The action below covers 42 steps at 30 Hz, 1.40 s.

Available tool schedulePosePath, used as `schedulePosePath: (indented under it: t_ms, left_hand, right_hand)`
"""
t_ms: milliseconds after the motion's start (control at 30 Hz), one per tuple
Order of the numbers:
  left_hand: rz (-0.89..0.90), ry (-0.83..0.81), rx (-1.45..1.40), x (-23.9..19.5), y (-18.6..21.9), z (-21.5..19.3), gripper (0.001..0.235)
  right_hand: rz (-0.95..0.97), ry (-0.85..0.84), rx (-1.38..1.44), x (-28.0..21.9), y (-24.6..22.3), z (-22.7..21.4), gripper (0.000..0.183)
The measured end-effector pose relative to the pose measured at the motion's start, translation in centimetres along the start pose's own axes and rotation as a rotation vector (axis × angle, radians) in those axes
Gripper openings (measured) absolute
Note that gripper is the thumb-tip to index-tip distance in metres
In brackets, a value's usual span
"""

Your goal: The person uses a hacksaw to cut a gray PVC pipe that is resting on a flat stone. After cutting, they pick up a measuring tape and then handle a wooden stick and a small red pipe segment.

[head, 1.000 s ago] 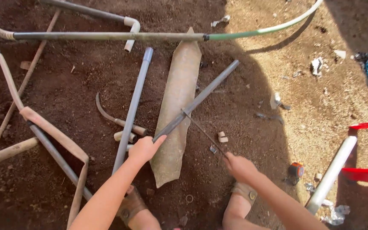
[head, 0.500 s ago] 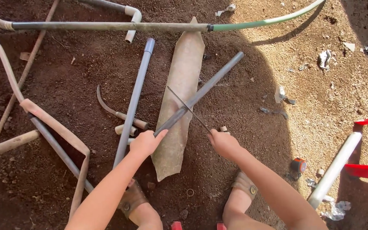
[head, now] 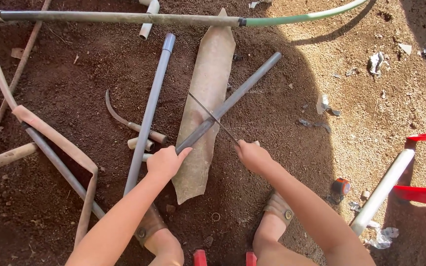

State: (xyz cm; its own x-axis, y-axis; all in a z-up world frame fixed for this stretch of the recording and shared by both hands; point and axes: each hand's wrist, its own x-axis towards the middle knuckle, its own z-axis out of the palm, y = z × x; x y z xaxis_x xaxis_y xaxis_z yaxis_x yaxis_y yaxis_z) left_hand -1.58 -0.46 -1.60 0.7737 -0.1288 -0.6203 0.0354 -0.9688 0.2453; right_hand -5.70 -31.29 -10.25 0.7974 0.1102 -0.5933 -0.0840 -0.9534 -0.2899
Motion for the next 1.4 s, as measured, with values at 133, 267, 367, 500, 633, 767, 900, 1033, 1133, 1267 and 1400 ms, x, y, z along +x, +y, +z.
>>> schedulePosePath:
  t_ms: [133,267,367,500,633,767,900,1033,1133,1267,1400]
  left_hand:
    - [0.015,0.044,0.061,0.1,0.1,0.6,0.075]
    - [0.047,0.119,0.148,0.8,-0.7,2.2,0.073]
    - [0.072,0.169,0.219,1.6,-1.3,3.4,0.069]
    - [0.138,0.246,0.290,3.1,-2.0,5.6,0.058]
    - [0.189,0.293,0.324,4.2,-2.4,6.8,0.053]
    - [0.199,0.304,0.323,3.6,-2.2,6.7,0.051]
    - [0.218,0.350,0.349,3.7,-2.4,7.1,0.050]
    - [0.223,0.364,0.352,2.9,-1.7,5.9,0.051]
    - [0.223,0.355,0.370,2.5,-1.7,6.2,0.053]
    - [0.236,0.444,0.394,3.5,-1.9,6.3,0.052]
    - [0.243,0.521,0.454,4.4,-2.3,7.9,0.045]
  right_hand:
    - [0.012,-0.016,0.017,-0.6,0.0,0.0,0.032]
    - [0.037,-0.035,0.047,-1.4,-0.8,-1.3,0.034]
    - [0.053,-0.057,0.085,-1.9,-1.1,-1.7,0.035]
    - [0.061,-0.071,0.117,-1.7,-0.7,-1.4,0.036]
    - [0.064,-0.070,0.120,-2.3,-0.9,-2.1,0.035]
    - [0.012,-0.044,0.183,-1.5,0.6,0.5,0.038]
    - [-0.062,-0.201,0.061,-1.2,-0.2,-2.2,0.030]
    - [0.023,-0.069,0.194,-2.0,-0.1,-1.6,0.040]
    - [0.012,-0.069,0.179,-2.0,0.2,-1.1,0.033]
    - [0.018,-0.023,0.138,-1.1,0.3,-0.5,0.032]
    - [-0.038,0.034,0.092,-0.5,0.2,0.0,0.033]
